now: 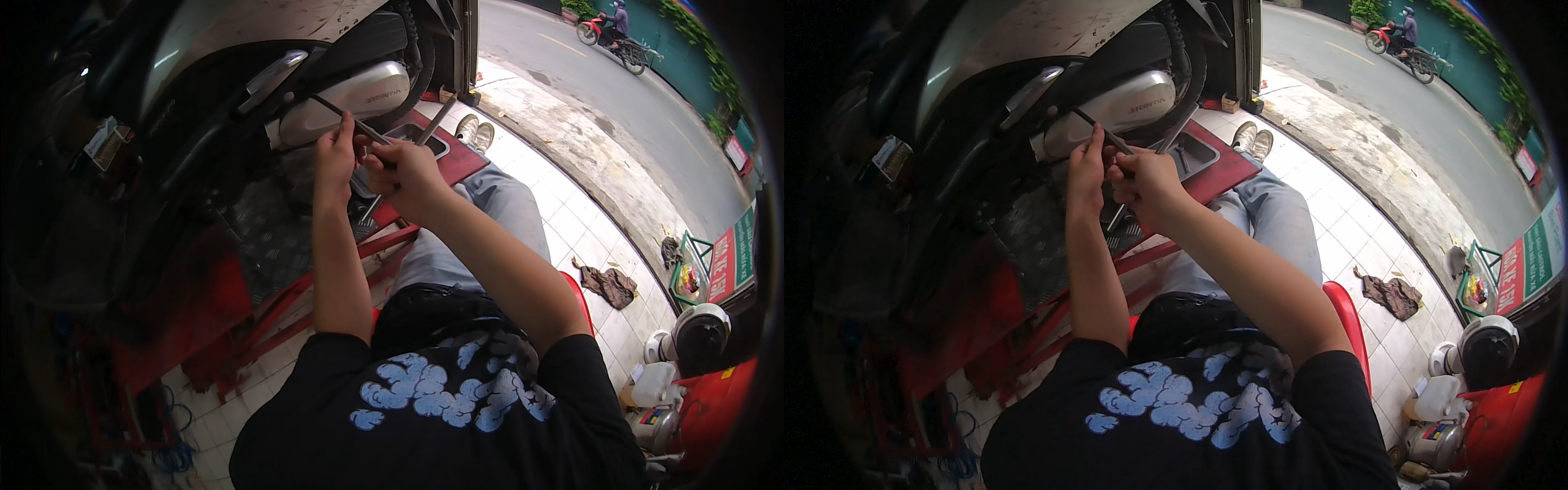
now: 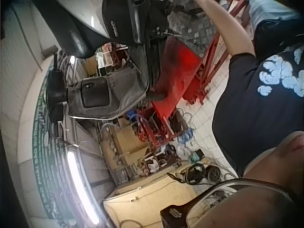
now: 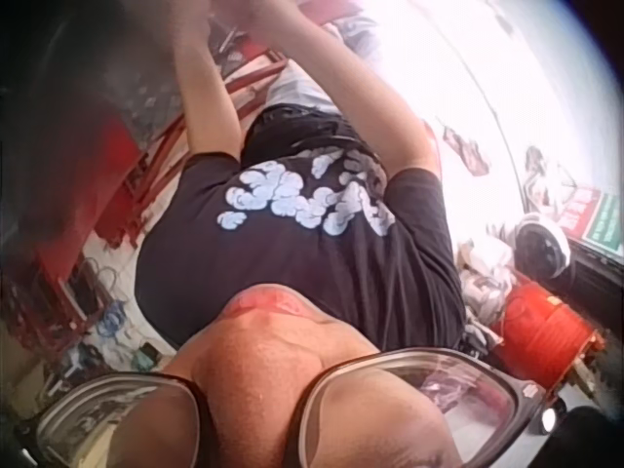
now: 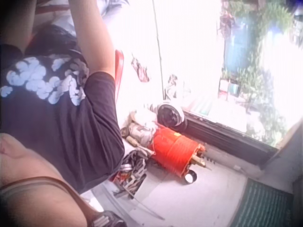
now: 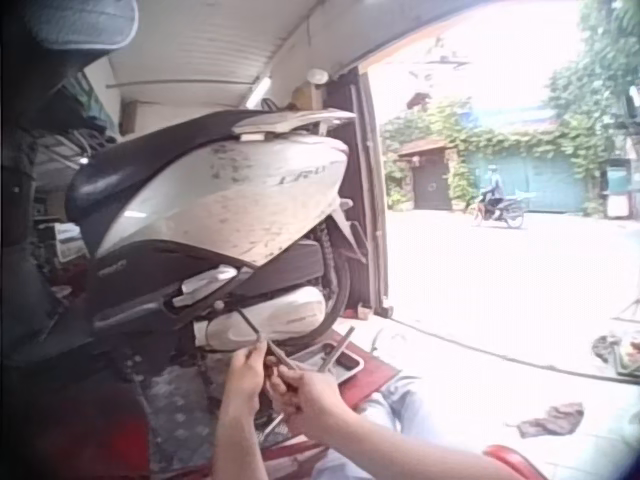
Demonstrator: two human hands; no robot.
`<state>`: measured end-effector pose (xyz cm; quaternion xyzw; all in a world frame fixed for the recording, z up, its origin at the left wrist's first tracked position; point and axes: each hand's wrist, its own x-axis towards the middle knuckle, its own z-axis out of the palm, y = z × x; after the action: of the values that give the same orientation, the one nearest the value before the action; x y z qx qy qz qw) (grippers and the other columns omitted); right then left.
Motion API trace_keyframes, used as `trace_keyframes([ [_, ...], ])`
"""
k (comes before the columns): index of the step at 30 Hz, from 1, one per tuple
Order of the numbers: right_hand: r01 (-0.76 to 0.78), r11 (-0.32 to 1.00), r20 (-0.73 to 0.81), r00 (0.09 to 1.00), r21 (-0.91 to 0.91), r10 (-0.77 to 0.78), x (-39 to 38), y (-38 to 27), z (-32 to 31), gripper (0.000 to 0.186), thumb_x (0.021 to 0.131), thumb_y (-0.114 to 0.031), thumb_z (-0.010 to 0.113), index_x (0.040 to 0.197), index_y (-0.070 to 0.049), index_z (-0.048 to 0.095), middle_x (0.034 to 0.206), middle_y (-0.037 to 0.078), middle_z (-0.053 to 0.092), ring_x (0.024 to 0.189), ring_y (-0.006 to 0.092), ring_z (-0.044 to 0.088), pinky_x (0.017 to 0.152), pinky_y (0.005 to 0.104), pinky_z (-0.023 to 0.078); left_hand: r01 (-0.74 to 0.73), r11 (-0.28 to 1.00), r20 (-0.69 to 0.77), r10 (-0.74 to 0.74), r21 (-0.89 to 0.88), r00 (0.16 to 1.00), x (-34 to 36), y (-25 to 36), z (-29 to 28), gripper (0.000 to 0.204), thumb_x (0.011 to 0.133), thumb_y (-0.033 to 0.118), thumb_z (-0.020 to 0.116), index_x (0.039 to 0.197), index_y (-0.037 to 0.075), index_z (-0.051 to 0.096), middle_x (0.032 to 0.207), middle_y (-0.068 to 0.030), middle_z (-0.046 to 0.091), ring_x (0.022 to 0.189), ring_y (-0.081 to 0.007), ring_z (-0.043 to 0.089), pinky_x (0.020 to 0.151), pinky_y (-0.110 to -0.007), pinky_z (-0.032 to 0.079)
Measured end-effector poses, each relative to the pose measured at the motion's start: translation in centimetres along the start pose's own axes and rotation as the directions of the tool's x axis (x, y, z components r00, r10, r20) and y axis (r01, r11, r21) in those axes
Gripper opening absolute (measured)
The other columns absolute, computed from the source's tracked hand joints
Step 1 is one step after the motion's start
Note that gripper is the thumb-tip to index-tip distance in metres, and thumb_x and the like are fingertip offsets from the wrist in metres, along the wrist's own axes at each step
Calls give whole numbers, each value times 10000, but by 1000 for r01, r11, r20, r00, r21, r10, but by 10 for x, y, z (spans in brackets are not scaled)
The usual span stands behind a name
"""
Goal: The person unscrews bolts from a motorcycle engine casing using a socket wrench and places the removed bolts into a small metal tray.
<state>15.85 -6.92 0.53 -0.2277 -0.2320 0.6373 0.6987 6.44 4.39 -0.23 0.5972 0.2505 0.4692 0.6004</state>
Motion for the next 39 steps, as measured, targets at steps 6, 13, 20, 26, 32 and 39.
trace_keyframes([
  [6,263,465,105,935,-845,-338,-5,17,8,149,956,-87,515,1024,-32,635,711,130,629,652,236,635,602,384,477,11,996,-12,-10,83,1000,-2,3,-13,459,1018,436,551,854,41,715,671,22,630,554,-49,521,502,-213,353],
  [13,77,-324,183,933,-943,-311,-14,3,30,259,835,-7,508,1069,11,617,882,245,694,894,439,677,746,477,508,49,995,4,-49,89,999,8,-1,-24,497,1022,451,527,851,24,714,643,6,626,527,-73,520,487,-229,351],
  [20,324,160,265,914,-932,-308,-7,-7,20,282,917,-36,575,1198,-42,590,711,98,608,608,186,586,557,315,443,0,1000,-37,1,16,999,-2,7,-5,519,1042,449,499,802,33,693,662,-11,637,523,-69,490,481,-227,333],
  [26,-103,969,40,995,224,96,-1,-5,9,168,996,-68,519,1138,-40,605,750,46,566,541,66,377,508,248,322,22,999,-39,-20,44,999,-4,12,-7,480,1038,439,519,806,48,670,628,38,547,516,-48,450,485,-223,314],
  [32,62,736,-58,989,-675,-137,-14,2,14,240,995,-70,514,1210,-16,605,755,48,594,571,100,458,533,248,373,4,1000,-20,-3,19,1000,4,-1,-15,460,1027,427,550,820,35,675,595,59,490,508,-35,430,475,-207,287],
  [39,168,-144,207,922,-975,-327,-20,-5,10,428,846,9,584,1271,-40,600,815,199,670,781,298,695,674,413,523,21,1000,28,-21,-8,999,-1,1,-12,452,1029,422,547,829,39,683,582,58,496,500,-28,440,477,-202,297],
])
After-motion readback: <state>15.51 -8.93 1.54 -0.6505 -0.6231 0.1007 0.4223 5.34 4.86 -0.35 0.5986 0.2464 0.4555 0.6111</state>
